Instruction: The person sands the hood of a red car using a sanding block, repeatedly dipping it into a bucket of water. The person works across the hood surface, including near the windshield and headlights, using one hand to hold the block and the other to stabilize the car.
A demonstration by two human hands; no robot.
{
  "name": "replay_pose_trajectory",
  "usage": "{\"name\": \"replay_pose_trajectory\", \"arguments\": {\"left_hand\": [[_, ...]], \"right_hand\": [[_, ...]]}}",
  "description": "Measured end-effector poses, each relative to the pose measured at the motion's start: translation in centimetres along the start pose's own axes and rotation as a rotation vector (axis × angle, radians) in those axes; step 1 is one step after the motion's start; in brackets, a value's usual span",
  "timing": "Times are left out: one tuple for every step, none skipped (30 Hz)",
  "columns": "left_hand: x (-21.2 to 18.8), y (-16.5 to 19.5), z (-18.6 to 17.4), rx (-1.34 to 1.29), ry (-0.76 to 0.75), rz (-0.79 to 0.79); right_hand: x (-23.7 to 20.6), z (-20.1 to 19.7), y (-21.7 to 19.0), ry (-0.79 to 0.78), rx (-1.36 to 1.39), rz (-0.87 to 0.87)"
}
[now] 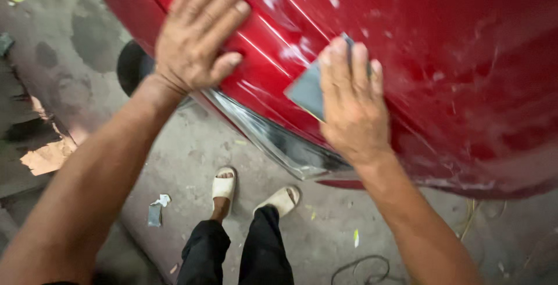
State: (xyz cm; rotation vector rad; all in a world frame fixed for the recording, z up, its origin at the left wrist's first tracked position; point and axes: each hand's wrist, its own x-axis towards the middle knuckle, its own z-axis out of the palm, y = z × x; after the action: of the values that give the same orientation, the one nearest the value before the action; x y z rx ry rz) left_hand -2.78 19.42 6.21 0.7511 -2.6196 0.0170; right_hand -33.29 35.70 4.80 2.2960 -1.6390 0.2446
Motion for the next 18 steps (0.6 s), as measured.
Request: {"name": "replay_pose_trajectory", "arguments": {"left_hand": [[0.2, -0.3, 0.0, -0.006, -0.004, -0.001], [0.4, -0.6, 0.1, -0.019, -0.009, -0.008], [0.7, -0.9, 0.1, -0.022, -0.003, -0.010], [0.8, -1.2, 0.2, -0.025, 0.001, -0.012], [1.1, -1.4, 0.3, -0.022, 0.004, -0.017], [1.0, -1.5, 0.3, -0.013, 0.008, -0.018], [1.1, -1.6, 0.3, -0.001, 0.012, -0.019], [0.9, -1.5, 0.3, 0.002, 0.010, -0.006], [0.9, -1.4, 0.1, -0.001, 0.006, 0.000], [0.8, -1.1, -0.1, -0.007, -0.001, -0.001], [0.8, -0.9, -0.3, -0.018, -0.010, -0.013], [0.8, -0.5, -0.5, -0.027, -0.012, -0.023], [1.1, -0.4, -0.7, -0.035, -0.012, -0.021], [1.3, -0.2, -0.9, -0.045, -0.014, -0.017], [1.9, -0.3, -1.0, -0.035, -0.015, -0.014], [2.6, -0.4, -1.0, -0.033, -0.019, -0.018], [3.1, -0.5, -1.1, -0.035, -0.022, -0.031], [3.8, -0.8, -1.0, -0.036, -0.008, -0.017]], "right_hand": [[-0.2, -1.0, 1.0, -0.011, 0.007, -0.014], [-0.7, -1.9, 2.2, -0.032, 0.013, -0.032], [-2.0, -2.9, 3.4, -0.061, 0.149, 0.033], [-3.5, -3.6, 4.4, -0.092, 0.285, 0.100], [-4.6, -3.8, 4.9, -0.065, 0.186, 0.084], [-5.5, -3.7, 5.0, -0.025, 0.089, 0.062], [-5.5, -3.1, 5.1, -0.028, 0.101, 0.048], [-5.2, -1.9, 4.4, -0.037, 0.109, 0.049], [-4.1, -1.2, 3.7, -0.042, 0.109, 0.068], [-2.4, -0.4, 3.0, -0.024, 0.133, 0.071], [-0.6, 0.5, 2.1, -0.016, 0.161, 0.066], [1.3, 1.3, 1.4, -0.030, 0.141, 0.053], [2.5, 1.2, 1.2, -0.040, 0.116, 0.049], [2.9, 0.5, 1.4, -0.049, 0.151, 0.045], [3.5, 0.1, 2.3, -0.056, 0.187, 0.040], [3.4, -0.7, 3.3, -0.074, 0.224, 0.034], [2.2, -2.0, 4.6, -0.074, 0.251, 0.026], [0.7, -3.5, 6.3, -0.068, 0.277, 0.007]]}}
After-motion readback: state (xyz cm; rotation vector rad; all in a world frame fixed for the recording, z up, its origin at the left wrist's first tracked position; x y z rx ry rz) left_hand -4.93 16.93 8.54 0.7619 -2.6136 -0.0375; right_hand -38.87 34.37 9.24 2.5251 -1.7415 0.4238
